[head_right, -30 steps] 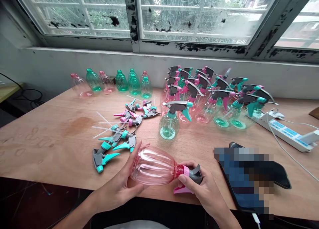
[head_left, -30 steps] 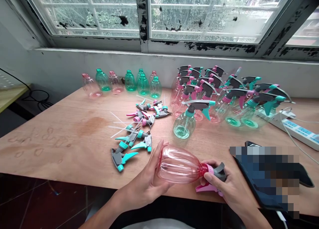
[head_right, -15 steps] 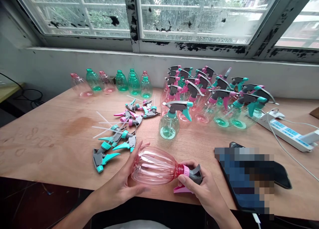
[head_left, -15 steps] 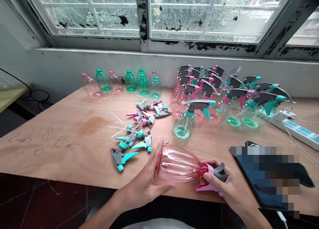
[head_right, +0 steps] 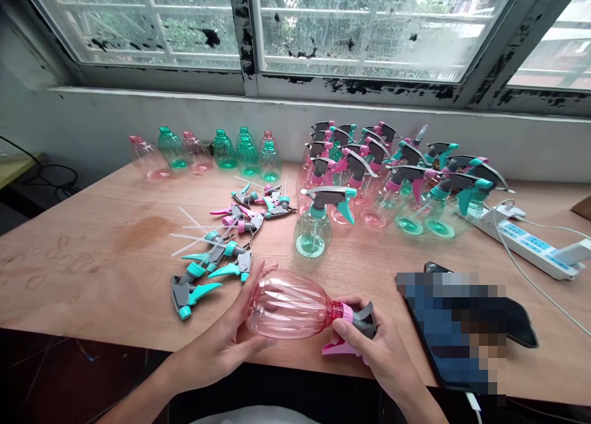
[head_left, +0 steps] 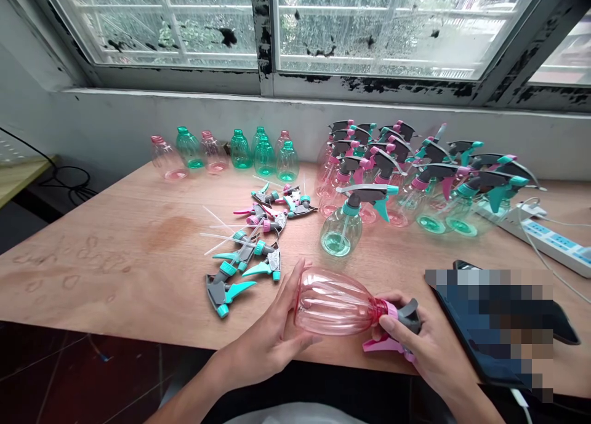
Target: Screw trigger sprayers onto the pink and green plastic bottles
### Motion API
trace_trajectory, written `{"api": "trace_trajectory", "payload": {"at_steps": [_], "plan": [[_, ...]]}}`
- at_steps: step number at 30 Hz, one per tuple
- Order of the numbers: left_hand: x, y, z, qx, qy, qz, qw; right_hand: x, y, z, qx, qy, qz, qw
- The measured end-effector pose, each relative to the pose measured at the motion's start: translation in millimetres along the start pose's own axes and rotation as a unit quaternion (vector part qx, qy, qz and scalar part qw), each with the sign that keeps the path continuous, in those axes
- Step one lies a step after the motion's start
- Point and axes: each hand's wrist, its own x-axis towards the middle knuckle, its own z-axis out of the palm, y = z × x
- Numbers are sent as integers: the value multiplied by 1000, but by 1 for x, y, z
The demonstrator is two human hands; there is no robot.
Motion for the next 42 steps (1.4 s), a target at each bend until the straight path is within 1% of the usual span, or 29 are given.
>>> {"api": "trace_trajectory", "payload": {"at_steps": [5,7,10,15,17,21,23,27,30,33,37,40,42], "plan": [[0,3,-3,-14,-9,-52,998,-1,-2,1,-13,-12,3,1000],[0,3,-4,-14,-11,-50,999,-2,-3,2,-10,-9,5,1000],[0,2,-4,-1,-5,-28,1000,-2,-2,2,3,-5,10,1000],[-1,2,-1,7,-2,-2,1000,-1,-1,1,7,-14,9,1000],[-1,3,-1,3,-1,-9,1000,-1,-1,0,3,-18,5,1000],[-1,4,-2,-19,-2,-51,999,-1,-1,0,-2,-20,-2,1000],[0,4,-3,-24,-3,-61,998,-1,-1,0,4,-19,1,1000],[0,2,-3,-6,-7,-36,999,-1,-1,-1,26,-12,7,1000],[0,0,-3,2,-8,-13,1000,-1,-1,0,30,-21,14,999],[0,1,-3,-11,-8,-30,999,-2,-2,1,34,-27,15,999],[1,2,-5,-26,-16,-62,998,-3,-4,3,35,-19,29,999],[0,0,-5,-12,-17,-56,998,-4,-5,2,23,-15,25,999],[0,-2,-4,-3,-18,-39,999,-3,-4,1,18,-17,15,1000]]}}
